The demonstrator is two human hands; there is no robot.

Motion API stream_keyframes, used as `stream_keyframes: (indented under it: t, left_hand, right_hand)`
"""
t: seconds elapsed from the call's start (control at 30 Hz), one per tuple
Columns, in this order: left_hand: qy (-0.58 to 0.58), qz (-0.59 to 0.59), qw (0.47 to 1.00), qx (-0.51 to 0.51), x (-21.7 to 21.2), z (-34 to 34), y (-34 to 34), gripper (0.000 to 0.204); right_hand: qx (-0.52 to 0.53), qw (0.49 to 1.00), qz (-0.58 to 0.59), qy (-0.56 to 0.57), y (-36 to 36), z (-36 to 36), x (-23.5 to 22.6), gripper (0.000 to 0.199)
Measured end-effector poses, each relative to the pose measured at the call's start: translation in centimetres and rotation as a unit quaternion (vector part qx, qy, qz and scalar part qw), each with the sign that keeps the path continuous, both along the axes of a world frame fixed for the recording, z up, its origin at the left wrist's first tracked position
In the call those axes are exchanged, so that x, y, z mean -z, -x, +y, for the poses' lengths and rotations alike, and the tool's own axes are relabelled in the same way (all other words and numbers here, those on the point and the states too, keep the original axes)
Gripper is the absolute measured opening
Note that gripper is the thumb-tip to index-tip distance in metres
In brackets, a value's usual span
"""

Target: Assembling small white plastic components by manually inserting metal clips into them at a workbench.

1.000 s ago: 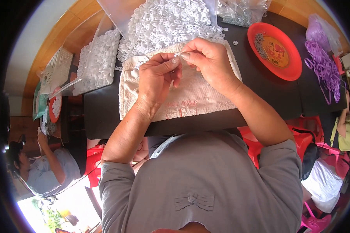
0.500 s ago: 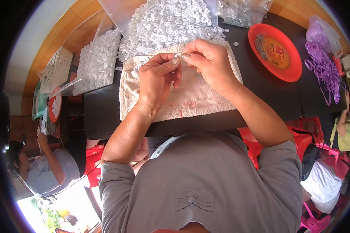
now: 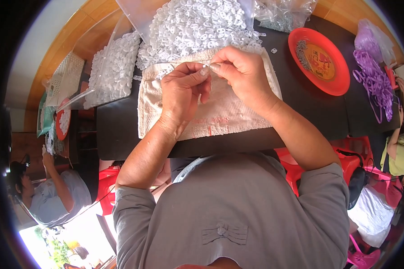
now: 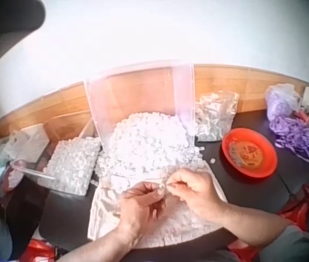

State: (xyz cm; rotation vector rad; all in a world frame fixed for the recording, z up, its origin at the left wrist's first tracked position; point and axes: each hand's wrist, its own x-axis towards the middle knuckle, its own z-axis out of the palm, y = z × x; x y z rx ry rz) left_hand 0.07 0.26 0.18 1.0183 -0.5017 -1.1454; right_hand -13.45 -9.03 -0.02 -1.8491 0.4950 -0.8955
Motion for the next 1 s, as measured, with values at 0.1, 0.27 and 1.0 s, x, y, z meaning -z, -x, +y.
stream_keyframes:
  t: [0.1, 0.27, 1.0]
  left_hand:
    - [-0.014, -0.007, 1.0, -0.009, -0.3, 0.2, 0.1, 0.007]
    - [0.013, -0.008, 1.0, -0.027, -0.3, 0.2, -0.2, 0.006]
    - [-0.05, 0.024, 0.994, 0.097, -0.3, -0.4, -2.1, 0.015]
  right_hand:
    - [-0.004, 1.0, -0.001, 0.011, -0.1, 0.6, 0.1, 0.006]
    - [-0.013, 1.0, -0.013, -0.009, -0.3, 0.6, 0.0, 0.005]
    - [0.002, 0.955, -0.043, 0.295, -0.1, -0.6, -0.7, 0.008]
